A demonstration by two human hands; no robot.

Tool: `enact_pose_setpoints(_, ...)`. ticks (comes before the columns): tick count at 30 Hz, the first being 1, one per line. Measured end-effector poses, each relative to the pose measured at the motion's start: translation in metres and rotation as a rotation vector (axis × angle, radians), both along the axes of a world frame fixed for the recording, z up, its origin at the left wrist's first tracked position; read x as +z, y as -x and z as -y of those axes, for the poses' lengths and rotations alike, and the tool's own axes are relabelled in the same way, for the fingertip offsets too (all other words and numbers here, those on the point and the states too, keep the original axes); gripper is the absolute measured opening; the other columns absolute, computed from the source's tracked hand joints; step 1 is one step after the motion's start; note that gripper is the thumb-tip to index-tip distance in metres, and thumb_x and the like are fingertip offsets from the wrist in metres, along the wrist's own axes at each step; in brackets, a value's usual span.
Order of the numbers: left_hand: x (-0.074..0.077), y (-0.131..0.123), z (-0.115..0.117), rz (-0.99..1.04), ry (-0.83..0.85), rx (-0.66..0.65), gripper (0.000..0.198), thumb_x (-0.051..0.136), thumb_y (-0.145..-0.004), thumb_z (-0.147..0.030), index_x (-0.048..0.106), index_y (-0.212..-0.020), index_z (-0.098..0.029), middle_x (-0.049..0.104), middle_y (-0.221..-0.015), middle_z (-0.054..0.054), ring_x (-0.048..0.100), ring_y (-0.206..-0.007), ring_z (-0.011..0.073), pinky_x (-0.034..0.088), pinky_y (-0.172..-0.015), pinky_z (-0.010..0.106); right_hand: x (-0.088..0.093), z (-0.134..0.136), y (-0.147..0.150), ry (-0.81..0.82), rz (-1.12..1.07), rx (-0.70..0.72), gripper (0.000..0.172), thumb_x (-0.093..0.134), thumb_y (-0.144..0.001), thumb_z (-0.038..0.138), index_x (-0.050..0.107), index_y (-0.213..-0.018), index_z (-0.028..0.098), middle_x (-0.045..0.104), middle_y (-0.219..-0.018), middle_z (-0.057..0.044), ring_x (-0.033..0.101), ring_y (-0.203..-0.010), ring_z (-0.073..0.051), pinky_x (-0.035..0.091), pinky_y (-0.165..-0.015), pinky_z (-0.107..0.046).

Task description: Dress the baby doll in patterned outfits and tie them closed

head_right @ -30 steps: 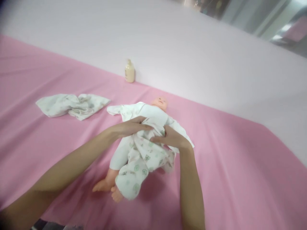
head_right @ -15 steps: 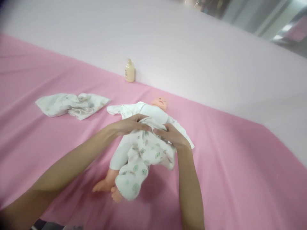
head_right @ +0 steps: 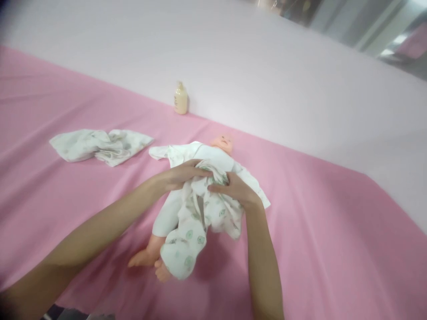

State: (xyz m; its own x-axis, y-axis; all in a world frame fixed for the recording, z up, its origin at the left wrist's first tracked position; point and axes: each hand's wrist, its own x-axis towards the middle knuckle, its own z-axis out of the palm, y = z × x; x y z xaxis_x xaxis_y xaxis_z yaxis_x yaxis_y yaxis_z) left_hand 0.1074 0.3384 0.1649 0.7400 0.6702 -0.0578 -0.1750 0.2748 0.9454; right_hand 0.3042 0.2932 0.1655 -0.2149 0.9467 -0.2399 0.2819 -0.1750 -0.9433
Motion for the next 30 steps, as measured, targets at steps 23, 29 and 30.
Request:
enact_pose_setpoints(23,-0.005,0.010,-0.013,-0.250,-0.179,-0.122,0.040,0.055,-0.053,-0.001,0.064,-0.090,-0.015,0.064,-0.081,0.000,0.061,-0.074,0.0154,0.047,-0.058,0.021,0.002,-0.001,0.003,-0.004,-0.090,0.091,0.033,0.069,-0.076,0.037,0.067,-0.104,0.021,0.068,-0.104,-0.004,0.062,-0.097,-0.021,0.049,-0.079,-0.030)
enact_pose_setpoints(29,-0.002,0.013,-0.014,-0.066,-0.074,-0.169,0.033,0.061,-0.061,-0.003,0.062,-0.092,-0.015,0.066,-0.087,0.003,0.064,-0.081,0.0155,0.050,-0.067,0.022,-0.014,-0.003,0.007,0.025,-0.317,0.004,0.040,0.074,-0.070,0.040,0.066,-0.106,0.024,0.069,-0.101,-0.004,0.065,-0.088,-0.021,0.052,-0.073,-0.030)
enact_pose_setpoints(30,-0.002,0.014,-0.014,-0.039,-0.064,-0.150,0.030,0.062,-0.064,-0.005,0.062,-0.092,-0.015,0.066,-0.088,0.003,0.064,-0.083,0.0160,0.051,-0.070,0.024,-0.014,-0.002,0.008,0.046,-0.287,0.052,0.043,0.075,-0.069,0.040,0.065,-0.107,0.024,0.069,-0.101,-0.004,0.066,-0.087,-0.021,0.052,-0.073,-0.030)
